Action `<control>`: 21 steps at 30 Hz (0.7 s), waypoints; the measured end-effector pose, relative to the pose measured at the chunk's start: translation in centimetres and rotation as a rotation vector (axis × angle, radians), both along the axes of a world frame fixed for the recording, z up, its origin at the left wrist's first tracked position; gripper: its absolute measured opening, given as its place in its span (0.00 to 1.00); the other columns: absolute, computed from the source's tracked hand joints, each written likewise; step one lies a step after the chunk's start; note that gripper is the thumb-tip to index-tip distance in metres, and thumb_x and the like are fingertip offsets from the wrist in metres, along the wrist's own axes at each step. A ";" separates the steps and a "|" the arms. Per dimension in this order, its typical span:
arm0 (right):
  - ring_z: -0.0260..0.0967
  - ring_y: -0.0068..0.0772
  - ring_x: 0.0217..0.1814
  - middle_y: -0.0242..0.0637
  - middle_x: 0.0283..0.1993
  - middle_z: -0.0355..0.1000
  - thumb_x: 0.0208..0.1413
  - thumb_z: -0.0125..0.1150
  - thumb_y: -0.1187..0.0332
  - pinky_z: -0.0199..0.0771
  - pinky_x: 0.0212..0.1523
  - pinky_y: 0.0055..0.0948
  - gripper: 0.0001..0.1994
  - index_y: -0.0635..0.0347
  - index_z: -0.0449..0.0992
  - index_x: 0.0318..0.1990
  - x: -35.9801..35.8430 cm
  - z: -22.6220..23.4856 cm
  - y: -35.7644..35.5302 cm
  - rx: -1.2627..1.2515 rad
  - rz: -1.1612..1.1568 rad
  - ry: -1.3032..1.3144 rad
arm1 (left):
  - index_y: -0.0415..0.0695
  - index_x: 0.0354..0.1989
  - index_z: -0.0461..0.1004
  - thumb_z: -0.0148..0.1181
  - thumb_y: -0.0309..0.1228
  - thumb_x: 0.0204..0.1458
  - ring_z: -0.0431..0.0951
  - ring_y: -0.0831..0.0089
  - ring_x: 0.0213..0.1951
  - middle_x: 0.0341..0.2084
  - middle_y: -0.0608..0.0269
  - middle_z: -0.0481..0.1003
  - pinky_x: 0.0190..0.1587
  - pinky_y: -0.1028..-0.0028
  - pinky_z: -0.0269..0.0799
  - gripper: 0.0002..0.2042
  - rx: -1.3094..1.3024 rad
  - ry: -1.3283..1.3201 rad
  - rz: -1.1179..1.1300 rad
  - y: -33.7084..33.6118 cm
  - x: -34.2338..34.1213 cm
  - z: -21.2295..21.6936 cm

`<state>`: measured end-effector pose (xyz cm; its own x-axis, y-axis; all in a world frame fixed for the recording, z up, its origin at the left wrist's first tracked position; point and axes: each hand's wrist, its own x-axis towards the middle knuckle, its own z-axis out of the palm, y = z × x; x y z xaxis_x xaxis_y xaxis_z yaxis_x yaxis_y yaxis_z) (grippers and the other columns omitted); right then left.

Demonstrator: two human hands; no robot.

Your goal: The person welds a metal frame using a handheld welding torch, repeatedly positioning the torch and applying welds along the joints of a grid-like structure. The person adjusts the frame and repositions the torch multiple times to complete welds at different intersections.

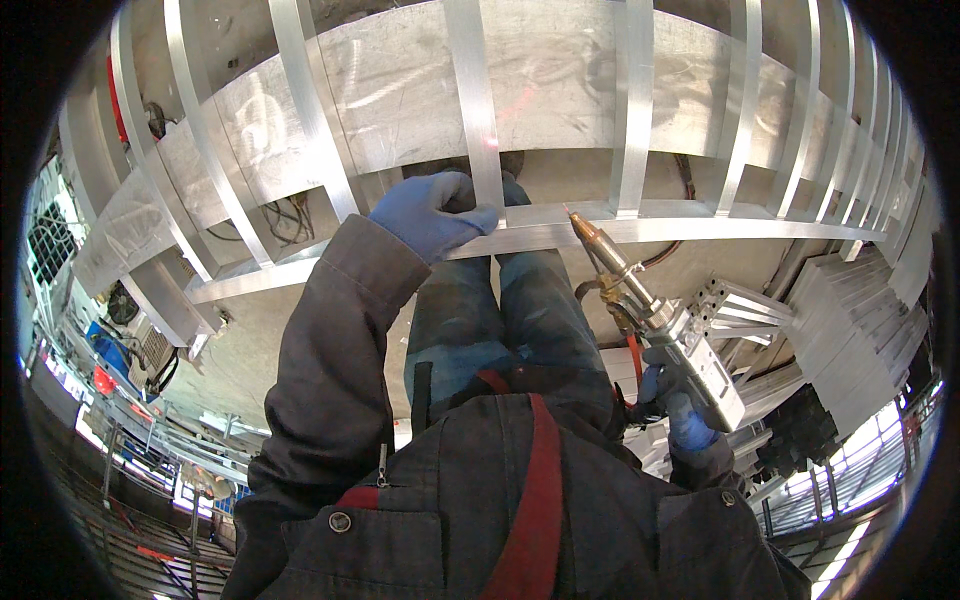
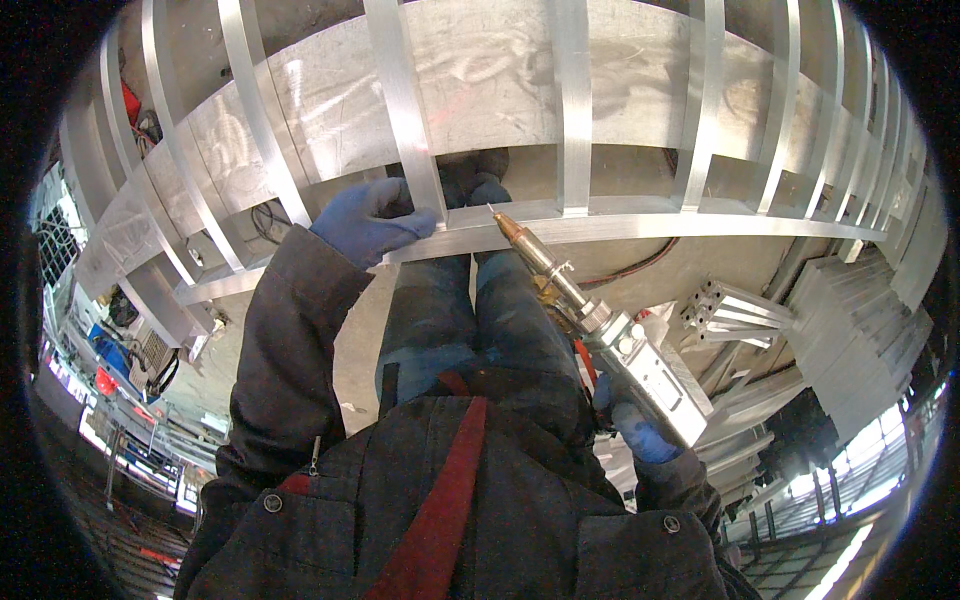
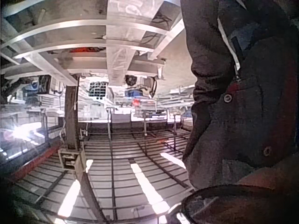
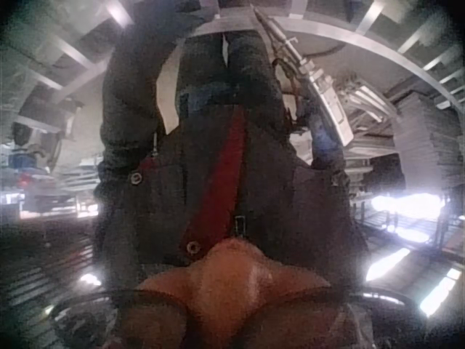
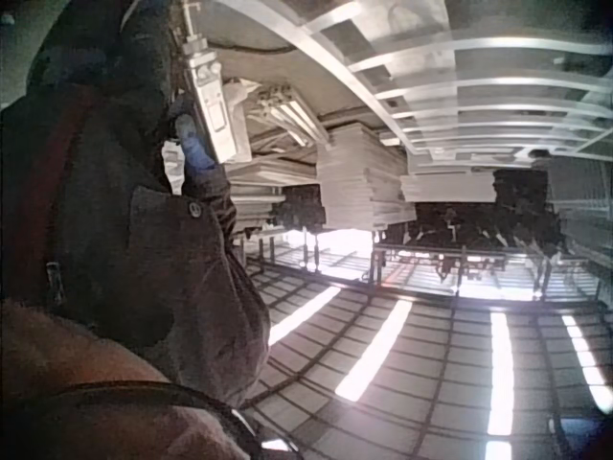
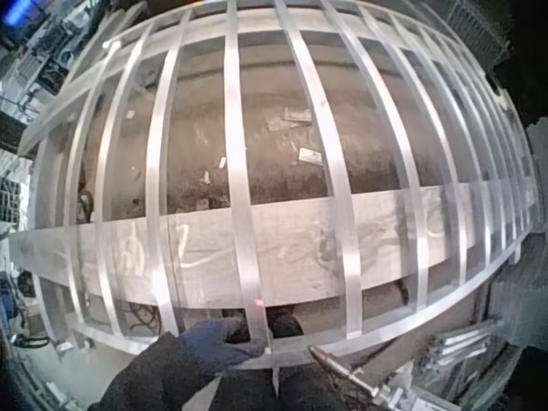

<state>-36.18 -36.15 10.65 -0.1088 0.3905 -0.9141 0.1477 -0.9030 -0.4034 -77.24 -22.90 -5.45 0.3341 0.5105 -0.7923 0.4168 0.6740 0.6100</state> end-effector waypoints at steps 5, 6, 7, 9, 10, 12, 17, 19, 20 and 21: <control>0.74 0.32 0.58 0.40 0.58 0.75 0.65 0.66 0.56 0.76 0.54 0.31 0.28 0.64 0.70 0.66 -0.4 -0.3 0.4 -0.003 0.034 0.051 | 0.37 0.52 0.81 0.69 0.42 0.60 0.83 0.69 0.40 0.39 0.54 0.84 0.48 0.68 0.78 0.21 -0.019 -0.004 -0.007 -0.1 -0.2 -0.4; 0.74 0.31 0.57 0.39 0.57 0.76 0.65 0.66 0.57 0.76 0.53 0.30 0.27 0.64 0.72 0.64 -0.6 -0.3 0.3 -0.022 -0.037 0.044 | 0.37 0.51 0.81 0.69 0.43 0.60 0.83 0.69 0.39 0.38 0.55 0.84 0.48 0.68 0.78 0.21 -0.035 -0.015 0.008 -0.1 -0.2 -0.5; 0.74 0.31 0.56 0.39 0.55 0.76 0.65 0.65 0.57 0.76 0.53 0.30 0.26 0.64 0.72 0.63 -0.6 -0.4 0.4 -0.015 -0.043 0.037 | 0.36 0.51 0.81 0.69 0.43 0.60 0.82 0.70 0.39 0.38 0.55 0.84 0.48 0.68 0.78 0.21 -0.024 -0.010 -0.001 0.0 -0.2 -0.6; 0.75 0.31 0.54 0.38 0.53 0.77 0.64 0.65 0.57 0.76 0.51 0.30 0.24 0.64 0.74 0.61 -0.8 -0.4 0.5 0.025 0.008 0.026 | 0.36 0.50 0.81 0.69 0.42 0.60 0.82 0.71 0.38 0.38 0.56 0.84 0.47 0.69 0.77 0.20 -0.028 0.003 -0.026 0.1 -0.2 -0.7; 0.75 0.30 0.54 0.38 0.52 0.78 0.64 0.66 0.57 0.76 0.51 0.30 0.24 0.63 0.75 0.61 -0.8 -0.4 0.6 0.057 0.065 0.021 | 0.36 0.49 0.81 0.69 0.42 0.60 0.82 0.72 0.38 0.38 0.57 0.84 0.47 0.69 0.77 0.20 -0.029 0.021 -0.045 0.1 -0.1 -0.7; 0.75 0.30 0.53 0.38 0.52 0.78 0.63 0.66 0.57 0.76 0.51 0.30 0.24 0.63 0.75 0.61 -0.9 0.0 0.7 0.049 0.022 0.016 | 0.37 0.48 0.82 0.69 0.41 0.60 0.81 0.74 0.37 0.37 0.59 0.84 0.46 0.70 0.77 0.18 -0.028 0.060 -0.088 0.3 -0.1 -0.7; 0.75 0.30 0.52 0.37 0.52 0.78 0.61 0.69 0.59 0.75 0.53 0.32 0.26 0.63 0.74 0.62 -1.0 0.4 1.2 -0.007 -0.044 0.021 | 0.36 0.46 0.82 0.70 0.40 0.60 0.80 0.76 0.38 0.35 0.61 0.83 0.46 0.71 0.77 0.17 -0.052 0.009 -0.029 0.4 0.0 -0.6; 0.76 0.30 0.52 0.37 0.52 0.78 0.60 0.68 0.61 0.76 0.53 0.31 0.26 0.63 0.73 0.63 -1.0 0.1 1.2 0.055 -0.014 0.043 | 0.36 0.44 0.81 0.70 0.39 0.60 0.80 0.77 0.37 0.34 0.62 0.82 0.46 0.72 0.77 0.17 -0.123 -0.019 0.009 0.3 -0.1 -0.7; 0.76 0.30 0.52 0.37 0.52 0.78 0.60 0.68 0.63 0.76 0.53 0.31 0.26 0.63 0.73 0.63 -1.1 -0.1 1.1 0.072 0.007 0.041 | 0.36 0.44 0.81 0.69 0.39 0.60 0.79 0.77 0.37 0.34 0.63 0.82 0.45 0.72 0.77 0.16 -0.114 -0.022 0.018 0.2 -0.1 -0.8; 0.75 0.30 0.53 0.38 0.52 0.78 0.59 0.68 0.66 0.76 0.53 0.32 0.26 0.63 0.72 0.64 -1.1 -0.1 1.1 0.105 -0.010 0.040 | 0.36 0.43 0.82 0.69 0.39 0.60 0.79 0.78 0.37 0.34 0.63 0.82 0.45 0.72 0.77 0.16 -0.106 -0.030 0.025 0.2 0.0 -0.9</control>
<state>-37.23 -35.10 10.58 -0.1401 0.4855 -0.8629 0.1208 -0.8566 -0.5016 -77.25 -22.71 -6.35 0.3468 0.4331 -0.8320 0.3814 0.7453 0.5469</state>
